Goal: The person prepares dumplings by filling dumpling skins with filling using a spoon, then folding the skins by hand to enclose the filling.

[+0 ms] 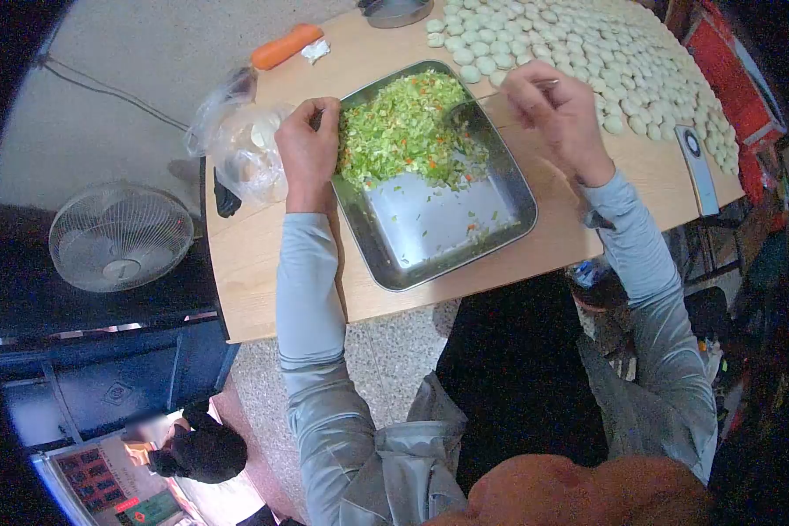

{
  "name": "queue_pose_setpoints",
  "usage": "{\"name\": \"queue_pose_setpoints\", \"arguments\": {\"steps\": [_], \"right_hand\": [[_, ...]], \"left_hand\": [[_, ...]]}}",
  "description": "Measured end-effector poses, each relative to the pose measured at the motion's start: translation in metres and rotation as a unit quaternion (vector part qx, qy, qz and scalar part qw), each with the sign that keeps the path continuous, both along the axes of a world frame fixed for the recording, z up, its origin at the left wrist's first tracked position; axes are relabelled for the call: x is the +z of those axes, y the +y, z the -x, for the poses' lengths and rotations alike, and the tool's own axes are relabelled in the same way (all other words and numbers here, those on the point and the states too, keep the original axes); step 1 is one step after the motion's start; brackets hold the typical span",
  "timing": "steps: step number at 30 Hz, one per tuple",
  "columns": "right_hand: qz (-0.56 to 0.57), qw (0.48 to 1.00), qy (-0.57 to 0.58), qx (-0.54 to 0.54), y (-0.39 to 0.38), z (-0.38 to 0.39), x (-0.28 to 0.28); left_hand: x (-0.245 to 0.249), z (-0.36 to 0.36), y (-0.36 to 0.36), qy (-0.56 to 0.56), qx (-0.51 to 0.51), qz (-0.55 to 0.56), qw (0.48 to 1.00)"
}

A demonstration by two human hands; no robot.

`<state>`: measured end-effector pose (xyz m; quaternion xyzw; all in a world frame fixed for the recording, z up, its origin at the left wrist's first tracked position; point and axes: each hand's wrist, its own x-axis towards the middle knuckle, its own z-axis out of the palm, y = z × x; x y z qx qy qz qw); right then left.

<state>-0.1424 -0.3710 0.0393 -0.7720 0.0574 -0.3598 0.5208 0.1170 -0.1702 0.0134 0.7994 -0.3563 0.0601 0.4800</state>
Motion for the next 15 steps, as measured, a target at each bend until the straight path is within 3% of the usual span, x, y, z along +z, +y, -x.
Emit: {"name": "queue_pose_setpoints", "arguments": {"steps": [2, 5, 8, 11, 15], "right_hand": [[-0.038, 0.999, 0.006, 0.014, -0.009, 0.01, 0.01], [-0.019, 0.993, 0.094, 0.063, -0.022, 0.022, 0.021], [0.08, 0.993, 0.06, 0.061, -0.014, 0.018, 0.019], [0.067, 0.986, 0.137, 0.062, -0.006, 0.014, 0.019], [0.058, 0.996, 0.063, 0.037, -0.002, 0.001, 0.003]], "left_hand": [[-0.004, -0.003, 0.0, 0.013, -0.006, 0.015, 1.0], [-0.001, -0.001, 0.0, 0.017, 0.002, 0.003, 1.0], [-0.005, -0.005, -0.001, 0.012, 0.006, -0.002, 1.0], [-0.003, -0.003, -0.002, 0.032, 0.005, 0.013, 0.999], [-0.005, -0.004, -0.003, 0.04, -0.004, 0.024, 0.999]]}}
